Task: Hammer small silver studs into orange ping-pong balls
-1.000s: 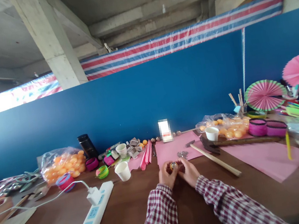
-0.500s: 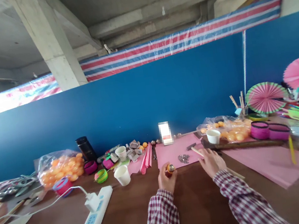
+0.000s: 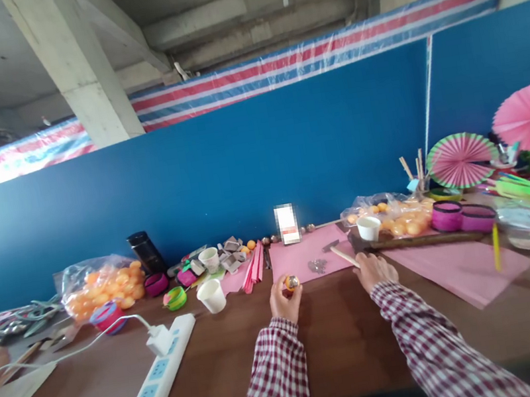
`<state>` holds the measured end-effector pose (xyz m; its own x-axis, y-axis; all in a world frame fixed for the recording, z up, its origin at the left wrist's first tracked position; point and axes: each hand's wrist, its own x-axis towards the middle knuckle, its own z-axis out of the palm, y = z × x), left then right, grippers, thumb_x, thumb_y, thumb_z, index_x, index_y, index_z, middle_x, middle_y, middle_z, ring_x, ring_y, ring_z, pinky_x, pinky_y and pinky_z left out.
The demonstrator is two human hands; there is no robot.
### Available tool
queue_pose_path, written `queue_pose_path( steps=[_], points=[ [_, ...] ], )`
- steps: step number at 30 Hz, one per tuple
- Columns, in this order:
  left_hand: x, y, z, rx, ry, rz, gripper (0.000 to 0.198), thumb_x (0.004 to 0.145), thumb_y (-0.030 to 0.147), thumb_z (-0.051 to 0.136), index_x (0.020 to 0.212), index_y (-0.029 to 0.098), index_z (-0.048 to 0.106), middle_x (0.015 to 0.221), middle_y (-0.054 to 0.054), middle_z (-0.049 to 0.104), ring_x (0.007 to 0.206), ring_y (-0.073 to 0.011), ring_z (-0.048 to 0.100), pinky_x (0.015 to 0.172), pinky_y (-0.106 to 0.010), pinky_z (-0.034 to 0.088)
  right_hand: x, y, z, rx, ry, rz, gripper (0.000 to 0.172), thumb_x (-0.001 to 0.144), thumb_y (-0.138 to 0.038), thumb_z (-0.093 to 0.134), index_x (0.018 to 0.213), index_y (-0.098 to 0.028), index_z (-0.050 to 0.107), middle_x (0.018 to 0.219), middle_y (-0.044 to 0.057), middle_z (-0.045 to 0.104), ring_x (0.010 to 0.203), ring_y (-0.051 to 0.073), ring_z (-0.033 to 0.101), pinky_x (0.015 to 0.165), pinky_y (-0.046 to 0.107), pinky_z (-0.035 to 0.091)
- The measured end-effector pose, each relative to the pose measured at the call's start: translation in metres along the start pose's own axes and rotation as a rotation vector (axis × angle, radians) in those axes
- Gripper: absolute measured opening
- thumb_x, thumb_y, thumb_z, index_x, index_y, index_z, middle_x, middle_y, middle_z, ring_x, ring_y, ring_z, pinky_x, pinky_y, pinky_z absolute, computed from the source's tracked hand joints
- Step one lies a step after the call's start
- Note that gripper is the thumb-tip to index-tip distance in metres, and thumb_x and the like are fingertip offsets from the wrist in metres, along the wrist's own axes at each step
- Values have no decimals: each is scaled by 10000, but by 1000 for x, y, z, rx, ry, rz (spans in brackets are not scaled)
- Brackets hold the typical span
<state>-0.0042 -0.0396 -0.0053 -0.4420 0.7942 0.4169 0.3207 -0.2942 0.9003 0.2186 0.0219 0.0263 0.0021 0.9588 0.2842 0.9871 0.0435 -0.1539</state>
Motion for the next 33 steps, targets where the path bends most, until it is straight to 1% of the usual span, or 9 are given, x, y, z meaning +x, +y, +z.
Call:
queue_pose_path(
  steps=[4, 8, 12, 17, 20, 23, 27, 31, 33],
  points=[
    [-1, 2, 0, -65, 15, -43, 451, 548, 295, 671, 969, 149, 599, 935, -94, 606, 663, -147, 593, 584, -259, 505, 1, 1, 11, 18, 161, -92, 66, 755, -219, 466, 775, -196, 525, 720, 78, 565, 707, 207, 529, 544, 298, 333],
    [-1, 2, 0, -72, 30, -63, 471, 548, 296, 672, 986, 145, 586, 906, -86, 616, 633, -137, 591, 569, -254, 507, 5, 7, 21, 38, 218, -133, 162, 785, -186, 378, 778, -215, 537, 689, 79, 553, 645, 185, 515, 509, 284, 319],
    [-1, 3, 0, -45, 40, -56, 449, 562, 283, 662, 981, 142, 579, 867, -79, 622, 627, -130, 587, 571, -250, 508, 0, 2, 20, 66, 300, -155, 253, 795, -192, 343, 958, -222, 535, 727, 90, 544, 678, 187, 497, 539, 291, 331],
    [-1, 5, 0, -15, 59, -51, 456, 575, 258, 649, 1005, 133, 567, 861, -71, 617, 590, -102, 565, 590, -247, 497, -17, -18, -3, 125, 465, -236, 429, 806, -142, 294, 1215, -221, 394, 913, 131, 522, 826, 229, 465, 671, 354, 344],
    [2, 4, -2, -5, 69, -63, 451, 553, 216, 662, 986, 124, 572, 869, -74, 615, 614, -98, 562, 611, -237, 484, -23, -25, -17, 145, 444, -292, 395, 809, -136, 310, 1162, -247, 449, 973, 109, 518, 853, 224, 454, 702, 354, 331],
    [7, 1, -11, 2, 71, -68, 418, 521, 189, 678, 928, 132, 601, 843, -62, 619, 621, -103, 563, 606, -236, 477, -24, -26, -22, 122, 395, -393, 323, 818, -140, 331, 1055, -250, 519, 912, 73, 558, 817, 200, 473, 717, 338, 314],
    [10, -3, -24, -18, 95, -129, 411, 532, 202, 674, 932, 142, 604, 764, -43, 624, 594, -106, 558, 578, -244, 474, -26, -31, -15, 157, 361, -541, 266, 843, -220, 348, 1051, -243, 512, 837, 50, 588, 771, 170, 505, 695, 301, 311],
    [9, -1, -25, -52, 183, -204, 505, 508, 160, 687, 997, 133, 565, 807, -55, 623, 612, -96, 573, 617, -245, 471, -34, -44, -3, 222, 340, -577, 303, 850, -335, 342, 1111, -255, 474, 833, 39, 591, 698, 146, 529, 616, 263, 331],
    [8, 1, -25, -56, 199, -214, 472, 508, 165, 689, 965, 129, 578, 805, -56, 626, 643, -106, 582, 642, -242, 469, -39, -48, -2, 239, 335, -583, 322, 851, -356, 329, 1133, -274, 460, 840, 34, 591, 679, 141, 535, 602, 254, 344]
  ],
)
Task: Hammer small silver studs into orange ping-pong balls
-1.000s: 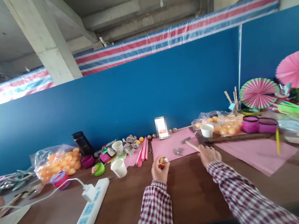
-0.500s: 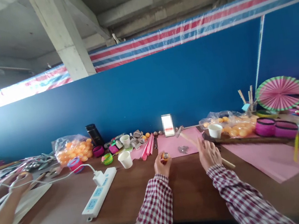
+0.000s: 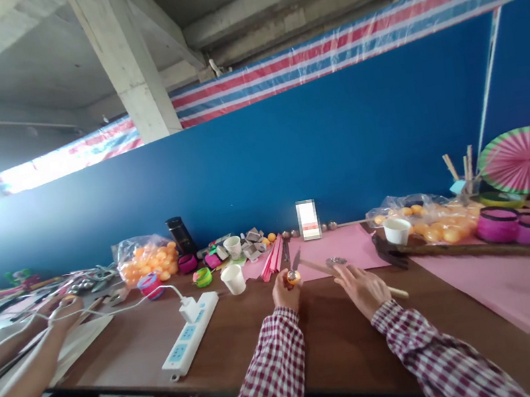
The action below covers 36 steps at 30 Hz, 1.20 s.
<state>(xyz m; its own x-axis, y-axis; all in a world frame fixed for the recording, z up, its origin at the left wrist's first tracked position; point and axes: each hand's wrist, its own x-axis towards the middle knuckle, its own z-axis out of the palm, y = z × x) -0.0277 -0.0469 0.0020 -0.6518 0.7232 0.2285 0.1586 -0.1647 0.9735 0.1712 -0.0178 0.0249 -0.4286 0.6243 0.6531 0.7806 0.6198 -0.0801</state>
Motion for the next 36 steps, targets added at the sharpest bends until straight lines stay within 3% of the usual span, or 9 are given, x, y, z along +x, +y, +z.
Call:
queue_pose_path(
  steps=[11, 16, 20, 32, 36],
  points=[
    [-1, 3, -3, 56, -42, 10, 387, 544, 221, 664, 916, 128, 611, 751, -45, 649, 652, -133, 594, 641, -254, 478, -2, -10, -9, -46, -15, -24, 358, 856, -316, 329, 1198, -304, 434, 819, 37, 593, 716, 155, 545, 609, 257, 363],
    [-1, 3, -3, 92, -12, 24, 366, 528, 200, 667, 887, 140, 624, 758, -41, 651, 626, -123, 587, 632, -248, 481, -2, -10, -8, -28, 35, 56, 369, 853, -343, 328, 1202, -292, 433, 836, 40, 596, 682, 151, 538, 615, 262, 367],
    [-1, 4, -3, 121, -26, 34, 360, 531, 190, 663, 884, 134, 627, 718, -40, 647, 603, -127, 585, 616, -252, 485, -3, -10, -7, -1, -3, -39, 358, 851, -320, 337, 1192, -305, 444, 820, 44, 595, 713, 148, 542, 623, 247, 368],
    [1, -5, -2, 122, -20, 52, 383, 513, 186, 666, 891, 152, 612, 768, -35, 633, 628, -126, 576, 604, -242, 475, -3, -11, -6, -42, 18, 5, 378, 856, -337, 327, 1223, -300, 409, 858, 47, 594, 712, 153, 538, 641, 261, 362],
    [2, -7, -2, 118, -20, 69, 357, 519, 186, 665, 870, 154, 614, 718, -24, 627, 597, -115, 566, 594, -236, 472, -4, -10, -5, -53, -3, -63, 359, 862, -316, 320, 1202, -299, 436, 821, 42, 594, 723, 153, 537, 630, 254, 350]
  ],
)
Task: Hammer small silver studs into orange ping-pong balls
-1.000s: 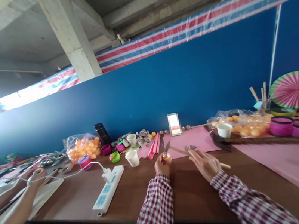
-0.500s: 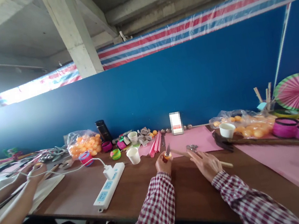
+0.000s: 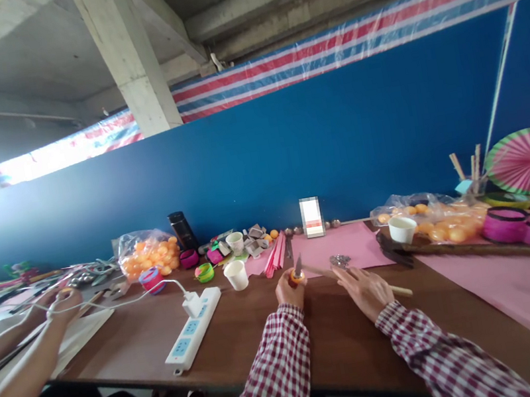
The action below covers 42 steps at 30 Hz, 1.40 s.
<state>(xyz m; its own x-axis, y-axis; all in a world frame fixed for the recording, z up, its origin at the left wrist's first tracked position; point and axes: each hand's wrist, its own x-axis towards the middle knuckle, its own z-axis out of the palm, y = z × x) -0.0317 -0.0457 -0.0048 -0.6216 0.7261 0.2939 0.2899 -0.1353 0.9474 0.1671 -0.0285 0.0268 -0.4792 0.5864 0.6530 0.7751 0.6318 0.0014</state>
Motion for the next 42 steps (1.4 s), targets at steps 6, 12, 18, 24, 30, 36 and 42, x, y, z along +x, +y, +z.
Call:
queue_pose_path(
  steps=[6, 12, 18, 24, 30, 36, 42],
  points=[
    [-2, 4, 0, -44, 13, 10, 373, 507, 149, 654, 876, 147, 603, 747, -27, 615, 605, -112, 565, 594, -241, 476, 0, 1, 1, -19, 103, 13, 362, 850, -341, 353, 1195, -283, 445, 815, 35, 599, 657, 123, 529, 614, 237, 344],
    [-2, 8, 1, -142, 22, -6, 369, 485, 87, 637, 847, 145, 600, 760, -30, 612, 648, -116, 577, 601, -233, 476, 0, 3, 2, -53, 155, 8, 359, 849, -349, 358, 1186, -272, 456, 803, 31, 602, 619, 108, 519, 593, 230, 336],
    [-1, 7, 3, -184, 18, -45, 363, 489, 98, 647, 845, 142, 591, 709, -18, 610, 609, -106, 576, 583, -230, 475, 0, 0, 3, -65, 111, -63, 335, 853, -311, 367, 1172, -279, 465, 771, 23, 594, 681, 125, 531, 605, 240, 326],
    [-3, 11, 3, -225, 37, -71, 385, 473, 80, 661, 847, 134, 586, 747, -32, 620, 640, -119, 591, 598, -236, 482, 0, 1, 4, -47, 105, -26, 344, 855, -327, 359, 1182, -278, 454, 775, 24, 591, 670, 117, 528, 604, 236, 329],
    [-4, 13, 0, -187, 5, -73, 427, 514, 108, 665, 933, 127, 584, 816, -58, 640, 701, -124, 606, 641, -224, 487, 0, -1, 1, -41, 85, 9, 338, 852, -336, 356, 1166, -278, 467, 791, 23, 597, 651, 121, 529, 585, 238, 328],
    [-3, 12, -2, -59, 24, -55, 468, 528, 160, 666, 989, 127, 591, 781, -51, 645, 652, -120, 602, 628, -228, 488, 0, 0, 1, -32, 113, 15, 342, 853, -331, 352, 1170, -276, 467, 806, 29, 597, 646, 111, 526, 592, 232, 334],
    [-3, 11, -4, 5, 18, -39, 460, 528, 188, 663, 980, 123, 604, 760, -46, 647, 588, -106, 578, 623, -228, 480, 0, 1, 4, -45, 99, -24, 333, 854, -321, 354, 1162, -275, 475, 772, 32, 592, 680, 125, 528, 600, 236, 328]
  ],
)
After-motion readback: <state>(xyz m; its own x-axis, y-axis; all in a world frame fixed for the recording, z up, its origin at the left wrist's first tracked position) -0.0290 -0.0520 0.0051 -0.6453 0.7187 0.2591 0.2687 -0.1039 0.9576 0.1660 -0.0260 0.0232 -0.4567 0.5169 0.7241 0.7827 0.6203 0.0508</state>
